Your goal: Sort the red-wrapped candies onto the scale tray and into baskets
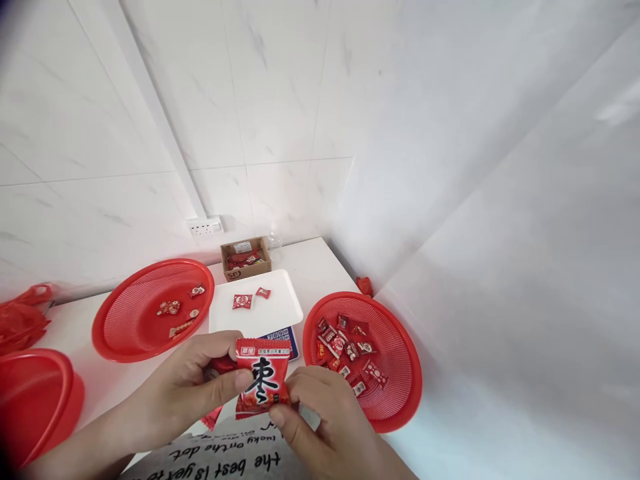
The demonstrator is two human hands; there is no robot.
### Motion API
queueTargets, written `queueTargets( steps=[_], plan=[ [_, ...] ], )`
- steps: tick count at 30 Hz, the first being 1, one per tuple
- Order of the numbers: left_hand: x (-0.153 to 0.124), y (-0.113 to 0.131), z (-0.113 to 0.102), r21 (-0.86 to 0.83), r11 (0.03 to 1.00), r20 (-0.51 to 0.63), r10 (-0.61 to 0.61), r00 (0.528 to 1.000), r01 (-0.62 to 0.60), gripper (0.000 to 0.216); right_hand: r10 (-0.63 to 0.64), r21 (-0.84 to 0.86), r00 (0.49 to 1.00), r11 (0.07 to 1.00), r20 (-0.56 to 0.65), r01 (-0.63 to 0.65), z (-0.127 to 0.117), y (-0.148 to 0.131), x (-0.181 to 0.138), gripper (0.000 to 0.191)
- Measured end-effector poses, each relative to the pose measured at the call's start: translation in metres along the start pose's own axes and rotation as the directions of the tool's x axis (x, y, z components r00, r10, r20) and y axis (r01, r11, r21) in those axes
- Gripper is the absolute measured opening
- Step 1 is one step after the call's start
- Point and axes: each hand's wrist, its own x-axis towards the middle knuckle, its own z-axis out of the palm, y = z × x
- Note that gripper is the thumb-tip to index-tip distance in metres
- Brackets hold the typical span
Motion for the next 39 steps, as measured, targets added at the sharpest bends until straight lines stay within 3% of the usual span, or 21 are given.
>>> queueTargets(
  steps=[3,8,18,23,28,39],
  plan=[
    [-0.007,0.004,-0.001,0.019,1.000,0.041,0.004,0.999,-0.005,0.029,0.024,0.016,1.000,1.000,-0.018,-0.024,0.005,-0.004,-0.004,0.024],
    [-0.014,0.001,-0.007,0.079,0.997,0.035,0.010,0.999,-0.013,0.030,-0.043,0.057,0.999,0.997,-0.023,0.044,0.011,0.000,0.002,0.028],
    [-0.005,0.010,-0.023,0.145,0.968,-0.076,0.220,0.973,-0.207,0.029,-0.237,0.178,0.971,0.955,-0.013,0.236,-0.002,0.012,0.044,0.019],
    [0.006,-0.013,-0.022,0.130,0.950,-0.113,0.299,0.948,-0.284,0.025,-0.308,0.171,0.951,0.938,0.016,0.301,-0.002,0.034,0.049,0.020],
    [0.013,-0.033,-0.017,0.085,0.963,-0.168,0.268,0.949,-0.257,0.024,-0.329,0.127,0.943,0.939,0.054,0.320,-0.004,0.049,0.051,0.021],
    [0.001,0.000,-0.030,0.270,0.900,-0.095,0.380,0.920,-0.343,0.012,-0.337,0.059,0.940,0.941,0.056,0.334,-0.006,0.029,0.058,0.020]
  ],
)
